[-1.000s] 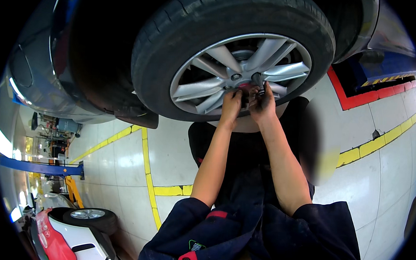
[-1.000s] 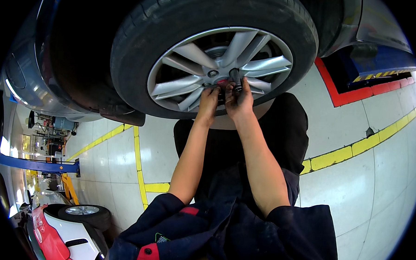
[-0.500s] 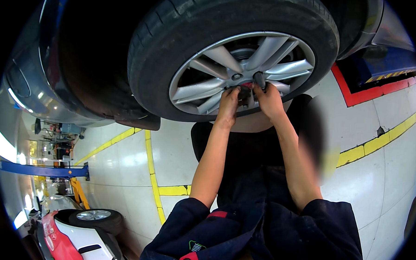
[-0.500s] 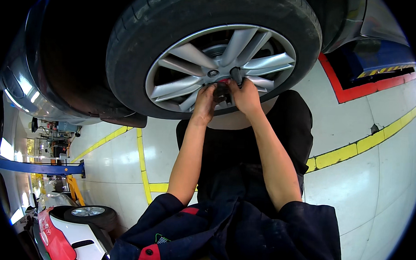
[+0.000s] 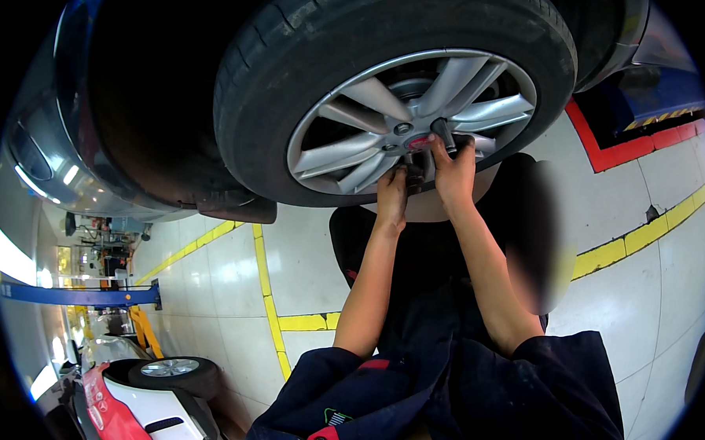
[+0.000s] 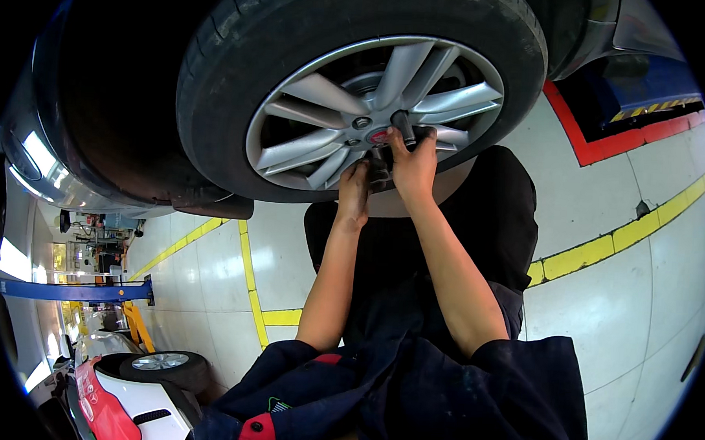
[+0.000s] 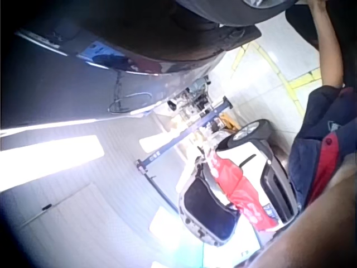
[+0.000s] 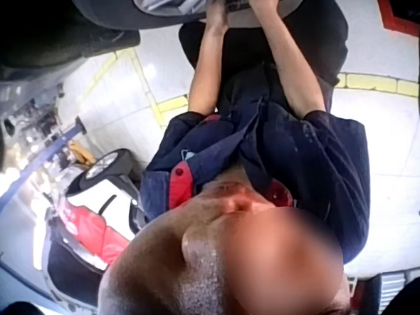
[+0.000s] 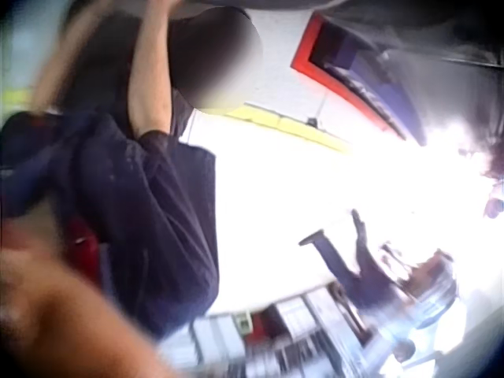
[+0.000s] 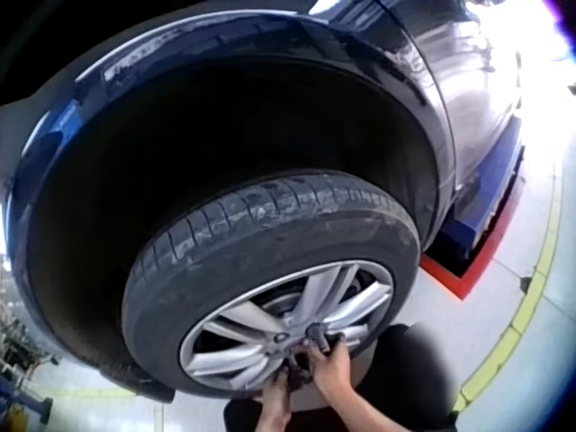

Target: The person uses a lug wrench to loosen and remove lug nuts from a car wheel, then removes the tire and places it on a tire rack. The person repeats the process on another wheel, removing the lug nuts and the tire.

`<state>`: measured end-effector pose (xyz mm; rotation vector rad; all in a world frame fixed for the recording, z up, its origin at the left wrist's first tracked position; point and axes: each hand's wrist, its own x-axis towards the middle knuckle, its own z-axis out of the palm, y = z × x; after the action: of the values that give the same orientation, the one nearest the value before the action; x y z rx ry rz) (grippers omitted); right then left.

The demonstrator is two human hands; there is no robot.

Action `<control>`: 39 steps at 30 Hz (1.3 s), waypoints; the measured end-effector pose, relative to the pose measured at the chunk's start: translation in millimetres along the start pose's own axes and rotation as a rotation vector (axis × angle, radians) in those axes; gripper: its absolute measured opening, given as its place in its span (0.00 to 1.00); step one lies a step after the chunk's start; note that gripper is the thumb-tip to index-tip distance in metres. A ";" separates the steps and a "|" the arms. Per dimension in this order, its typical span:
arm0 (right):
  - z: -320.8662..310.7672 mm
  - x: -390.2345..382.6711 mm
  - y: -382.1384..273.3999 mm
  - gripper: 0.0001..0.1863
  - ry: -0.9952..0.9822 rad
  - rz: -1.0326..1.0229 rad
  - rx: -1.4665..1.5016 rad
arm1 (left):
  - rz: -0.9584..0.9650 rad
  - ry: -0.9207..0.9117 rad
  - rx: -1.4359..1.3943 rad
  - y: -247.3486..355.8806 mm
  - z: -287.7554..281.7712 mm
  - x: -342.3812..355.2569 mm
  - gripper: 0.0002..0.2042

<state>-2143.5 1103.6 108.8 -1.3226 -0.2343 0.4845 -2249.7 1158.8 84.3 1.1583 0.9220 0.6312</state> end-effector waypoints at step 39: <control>-28.7 9.8 9.6 0.18 -0.736 0.981 1.818 | -0.067 -0.003 -0.334 5.1 26.6 -5.3 0.10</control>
<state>-2124.5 1084.8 91.5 0.6844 0.2942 1.4918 -2229.2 1143.1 93.9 0.8268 0.8126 0.6990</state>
